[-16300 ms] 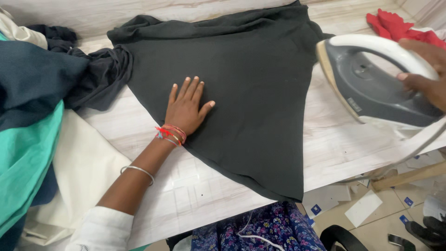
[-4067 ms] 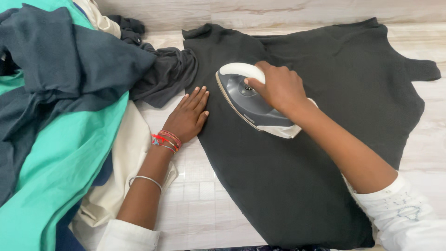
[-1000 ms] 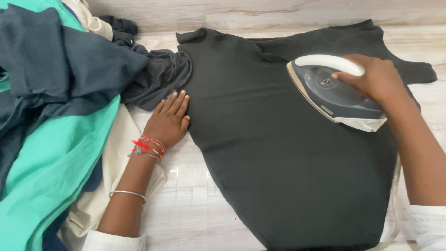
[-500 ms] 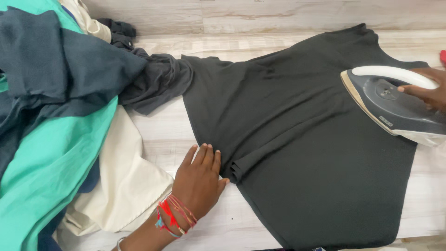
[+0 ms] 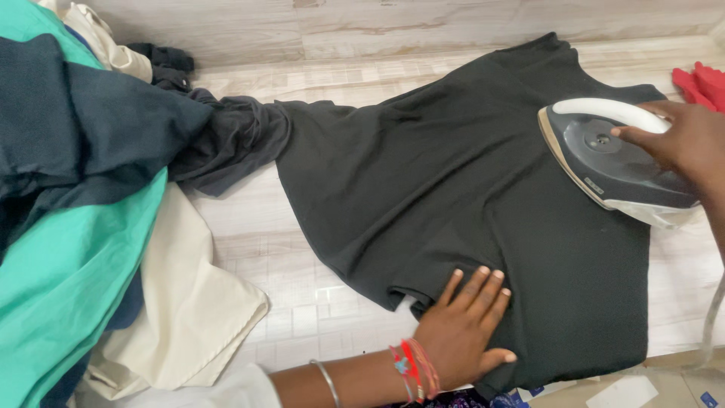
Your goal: The person irons a red garment on a table, then sets it aside. The person then lays out a black dress, smooths it, and irons it thoroughly on both sides, flipping it over to continue ironing. The person uses a steam iron throughout the process.
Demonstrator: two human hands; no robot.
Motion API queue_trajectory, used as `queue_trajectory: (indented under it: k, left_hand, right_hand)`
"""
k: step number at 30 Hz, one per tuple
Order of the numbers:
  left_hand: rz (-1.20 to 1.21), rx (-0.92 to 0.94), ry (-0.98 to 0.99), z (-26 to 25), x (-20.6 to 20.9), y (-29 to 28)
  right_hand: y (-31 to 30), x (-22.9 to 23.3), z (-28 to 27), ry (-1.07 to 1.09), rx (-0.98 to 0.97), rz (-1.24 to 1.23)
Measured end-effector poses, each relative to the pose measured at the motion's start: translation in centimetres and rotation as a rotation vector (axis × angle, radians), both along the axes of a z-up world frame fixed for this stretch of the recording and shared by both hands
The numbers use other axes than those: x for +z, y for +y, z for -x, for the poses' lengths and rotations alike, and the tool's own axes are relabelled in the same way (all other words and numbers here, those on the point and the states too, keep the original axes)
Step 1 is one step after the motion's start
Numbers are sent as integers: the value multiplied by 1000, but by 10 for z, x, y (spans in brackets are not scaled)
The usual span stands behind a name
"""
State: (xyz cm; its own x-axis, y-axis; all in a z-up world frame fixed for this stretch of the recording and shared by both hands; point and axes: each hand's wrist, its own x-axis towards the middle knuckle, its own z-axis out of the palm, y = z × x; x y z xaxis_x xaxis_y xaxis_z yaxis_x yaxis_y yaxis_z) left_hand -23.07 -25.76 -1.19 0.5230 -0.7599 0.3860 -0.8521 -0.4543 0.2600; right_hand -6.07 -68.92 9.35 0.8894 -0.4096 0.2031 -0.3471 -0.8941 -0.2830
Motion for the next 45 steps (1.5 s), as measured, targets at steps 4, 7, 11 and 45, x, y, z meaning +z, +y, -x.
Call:
queue_trajectory:
  k: [4, 7, 11, 45]
  left_hand:
    - [-14, -27, -58, 51, -7, -78]
    - [139, -183, 105, 55, 11, -104]
    - [269, -122, 175, 9, 49, -80]
    - [-191, 790, -432, -316, -7, 243]
  right_hand:
    - [50, 26, 2, -80, 53, 18]
    - [82, 48, 8, -100, 152, -101]
    - [124, 55, -8, -35, 96, -138]
    - [84, 64, -7, -105, 129, -222]
